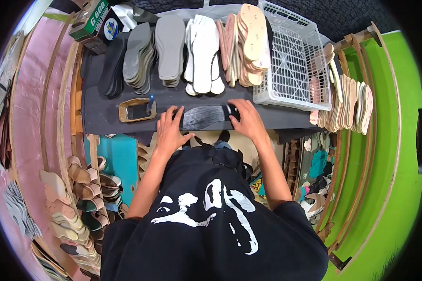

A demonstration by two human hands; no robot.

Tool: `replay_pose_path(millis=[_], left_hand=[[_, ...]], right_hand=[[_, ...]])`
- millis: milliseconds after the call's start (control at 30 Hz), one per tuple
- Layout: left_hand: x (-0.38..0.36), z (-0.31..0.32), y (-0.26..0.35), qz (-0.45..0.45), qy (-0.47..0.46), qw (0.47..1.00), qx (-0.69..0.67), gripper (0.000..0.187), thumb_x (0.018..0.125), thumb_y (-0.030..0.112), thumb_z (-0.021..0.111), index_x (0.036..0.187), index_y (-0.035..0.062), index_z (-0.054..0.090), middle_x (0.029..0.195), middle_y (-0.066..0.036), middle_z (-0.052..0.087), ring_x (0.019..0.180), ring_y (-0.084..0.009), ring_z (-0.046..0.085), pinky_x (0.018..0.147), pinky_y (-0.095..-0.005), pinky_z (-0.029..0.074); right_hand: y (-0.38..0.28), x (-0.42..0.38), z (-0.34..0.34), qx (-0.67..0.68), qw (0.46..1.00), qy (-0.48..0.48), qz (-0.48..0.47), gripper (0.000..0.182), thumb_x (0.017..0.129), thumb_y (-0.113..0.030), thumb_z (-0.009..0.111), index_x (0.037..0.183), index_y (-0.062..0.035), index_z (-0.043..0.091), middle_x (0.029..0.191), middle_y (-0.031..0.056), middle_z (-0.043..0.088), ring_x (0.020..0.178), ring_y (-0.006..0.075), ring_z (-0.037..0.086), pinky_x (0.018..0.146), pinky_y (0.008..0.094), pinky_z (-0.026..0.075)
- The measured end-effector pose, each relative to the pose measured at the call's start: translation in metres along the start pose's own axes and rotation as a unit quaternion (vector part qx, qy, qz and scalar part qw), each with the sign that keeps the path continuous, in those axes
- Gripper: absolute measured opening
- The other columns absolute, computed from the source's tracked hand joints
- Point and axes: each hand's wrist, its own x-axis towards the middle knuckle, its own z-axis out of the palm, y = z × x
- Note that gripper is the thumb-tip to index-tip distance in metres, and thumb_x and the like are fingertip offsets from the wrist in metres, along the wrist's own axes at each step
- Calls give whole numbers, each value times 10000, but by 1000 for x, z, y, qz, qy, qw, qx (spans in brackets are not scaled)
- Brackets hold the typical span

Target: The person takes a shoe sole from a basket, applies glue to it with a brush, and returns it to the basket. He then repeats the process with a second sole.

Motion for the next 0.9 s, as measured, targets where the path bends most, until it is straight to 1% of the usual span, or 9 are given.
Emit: replay_pose_path(millis=[133,433,567,633,700,767,833,867,900], left_hand=[[5,10,9,-37,18,999,19,871,648,233,1025,1443,125,687,1516,-101,525,1325,-343,542,1106,-498,476],[10,11,22,-70,45,996,-13,800,544,107,1042,1270,90,707,1414,-120,576,1257,-371,578,1096,-469,507],[0,8,23,-70,50,994,-65,802,591,36,1012,1318,87,676,1363,-123,614,1277,-365,600,1089,-439,516],[0,1,24,-77,20,983,-166,857,616,4,1001,1392,90,647,1355,-123,638,1261,-362,642,1046,-437,545],[-1,-19,43,-92,35,982,-161,926,633,-29,988,1468,109,613,1345,-117,647,1249,-332,658,1022,-423,563],[-3,-38,60,-98,39,982,-160,997,650,-62,975,1544,129,579,1334,-111,656,1236,-303,673,999,-409,582],[-4,-51,69,-172,67,957,-225,1166,662,-124,940,1666,231,465,1314,-99,655,1195,-279,679,943,-389,600],[-5,-58,70,-140,79,957,-241,1216,696,-186,888,1719,232,381,1348,-91,635,1169,-216,662,930,-367,617],[-3,-64,73,-131,72,958,-245,1216,696,-186,888,1719,232,381,1348,-91,635,1169,-216,662,930,-367,617]], right_hand=[[37,-12,-9,-22,999,-23,-30,693,798,-6,814,1459,-30,606,1414,202,649,1299,399,603,1113,491,503],[62,-12,-10,-5,994,-65,-88,747,800,-49,812,1506,-39,566,1397,166,606,1283,381,582,1078,501,504],[67,-14,-10,27,992,-50,-110,717,813,-43,784,1495,-22,563,1380,188,583,1228,411,589,1057,504,520],[63,-16,-13,59,992,-43,-102,714,810,-25,780,1490,-13,560,1381,201,570,1202,436,605,1045,500,537],[59,-20,-18,148,986,1,-77,724,807,-12,784,1494,-29,557,1372,203,563,1193,456,619,1034,504,548],[45,-23,-34,155,987,6,-32,713,777,-10,819,1455,-53,602,1381,183,580,1232,422,638,1014,451,578],[23,-25,-61,255,965,-51,44,693,798,-20,821,1454,-39,602,1404,182,559,1162,381,650,937,429,604],[17,-29,-69,264,963,-35,44,644,802,-17,836,1415,-16,638,1397,165,579,1109,303,673,878,369,627],[9,-32,-80,260,964,-28,52,644,802,-17,836,1415,-16,638,1397,165,579,1109,303,673,878,369,627]])
